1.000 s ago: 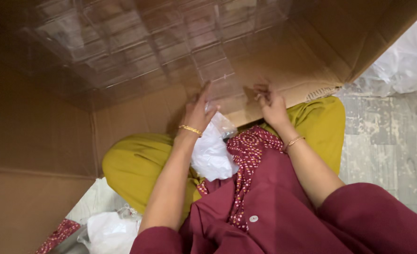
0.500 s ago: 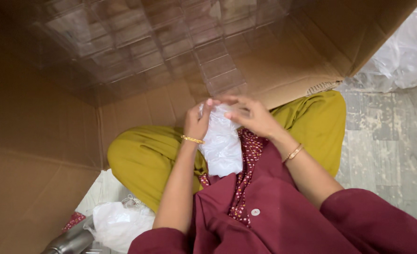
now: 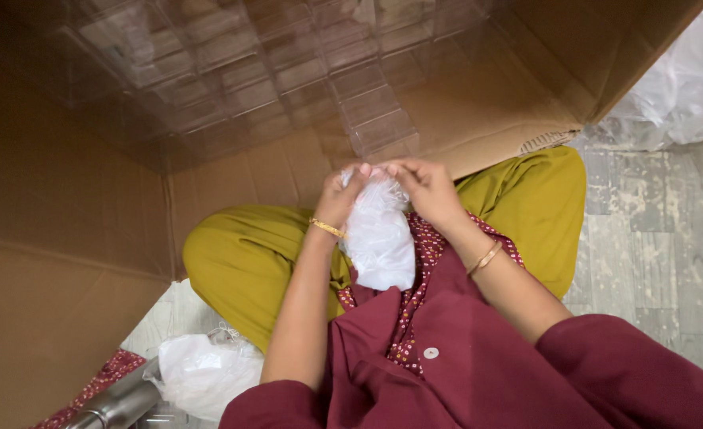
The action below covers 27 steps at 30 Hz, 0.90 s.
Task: The person sits on the floor and packs clear plastic boxes into clear plastic bags, one box at a time, then places the filled bags into a large cardboard carton. They repeat this bagging and stacking cycle throughout the episode.
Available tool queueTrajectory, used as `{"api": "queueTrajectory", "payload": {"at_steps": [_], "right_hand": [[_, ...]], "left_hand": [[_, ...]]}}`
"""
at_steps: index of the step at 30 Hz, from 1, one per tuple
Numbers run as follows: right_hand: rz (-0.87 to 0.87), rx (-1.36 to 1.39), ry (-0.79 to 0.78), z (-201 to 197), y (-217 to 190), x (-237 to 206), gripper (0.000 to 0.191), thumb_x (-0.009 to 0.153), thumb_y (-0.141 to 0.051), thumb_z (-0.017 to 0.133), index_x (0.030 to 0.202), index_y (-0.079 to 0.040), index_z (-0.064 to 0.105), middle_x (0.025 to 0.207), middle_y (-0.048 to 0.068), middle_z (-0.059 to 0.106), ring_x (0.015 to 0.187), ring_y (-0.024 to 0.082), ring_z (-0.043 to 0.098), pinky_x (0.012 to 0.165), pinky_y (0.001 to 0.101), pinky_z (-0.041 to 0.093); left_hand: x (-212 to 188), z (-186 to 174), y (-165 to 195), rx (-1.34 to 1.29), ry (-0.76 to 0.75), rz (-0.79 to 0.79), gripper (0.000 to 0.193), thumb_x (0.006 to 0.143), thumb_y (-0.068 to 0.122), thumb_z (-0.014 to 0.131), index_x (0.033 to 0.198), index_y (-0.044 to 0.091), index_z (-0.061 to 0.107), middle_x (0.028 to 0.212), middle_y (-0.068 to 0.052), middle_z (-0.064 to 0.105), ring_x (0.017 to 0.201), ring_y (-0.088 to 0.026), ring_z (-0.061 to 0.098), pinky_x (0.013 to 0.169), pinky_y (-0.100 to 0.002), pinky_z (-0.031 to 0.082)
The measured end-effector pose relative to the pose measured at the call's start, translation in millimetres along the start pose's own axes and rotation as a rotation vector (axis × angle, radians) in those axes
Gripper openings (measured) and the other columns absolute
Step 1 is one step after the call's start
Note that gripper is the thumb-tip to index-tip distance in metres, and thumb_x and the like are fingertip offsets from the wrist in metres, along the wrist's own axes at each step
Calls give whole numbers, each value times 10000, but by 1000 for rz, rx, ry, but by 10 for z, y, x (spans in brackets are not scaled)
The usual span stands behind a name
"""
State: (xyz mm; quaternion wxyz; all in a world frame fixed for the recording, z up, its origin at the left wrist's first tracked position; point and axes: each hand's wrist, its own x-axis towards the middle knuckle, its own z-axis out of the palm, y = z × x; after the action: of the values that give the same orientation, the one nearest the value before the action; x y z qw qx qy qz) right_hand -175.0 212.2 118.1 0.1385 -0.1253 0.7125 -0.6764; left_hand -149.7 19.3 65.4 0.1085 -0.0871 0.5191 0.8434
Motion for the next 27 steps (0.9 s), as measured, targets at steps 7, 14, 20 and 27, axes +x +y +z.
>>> {"api": "queueTrajectory", "payload": {"at_steps": [7, 14, 20, 27], "right_hand": [[378, 891, -162, -465, 42, -54, 371, 1032, -364, 743, 850, -44, 703, 909, 91, 736, 794, 171, 685, 737, 313, 560], [25, 669, 14, -711, -210, 302, 121, 993, -56, 724, 1105, -43, 677, 1052, 83, 699, 951, 180, 659, 880, 353, 553], [11, -499, 166, -568, -108, 669, 225, 943, 26, 619, 1163, -4, 653, 1062, 100, 728, 823, 169, 691, 759, 352, 579], [175, -414, 190, -657, 180, 445, 181, 1011, -142, 656, 1120, -19, 732, 968, 175, 756, 842, 292, 653, 748, 400, 535]], "left_hand": [[-2, -108, 122, -389, -31, -225, 334, 887, 416, 702, 962, 91, 689, 913, -48, 732, 797, -145, 693, 734, -318, 578], [244, 24, -109, 510, 100, 312, 221, 1044, 247, 734, 968, 78, 613, 849, -61, 637, 793, -197, 577, 712, -358, 484], [503, 83, -116, 827, 463, 485, 208, 1007, 198, 629, 1147, 69, 546, 905, -126, 659, 775, -293, 630, 697, -389, 490], [461, -141, -483, 401, 288, 132, 140, 1010, 111, 555, 1087, 34, 642, 913, -192, 656, 770, -426, 615, 668, -451, 518]]}}
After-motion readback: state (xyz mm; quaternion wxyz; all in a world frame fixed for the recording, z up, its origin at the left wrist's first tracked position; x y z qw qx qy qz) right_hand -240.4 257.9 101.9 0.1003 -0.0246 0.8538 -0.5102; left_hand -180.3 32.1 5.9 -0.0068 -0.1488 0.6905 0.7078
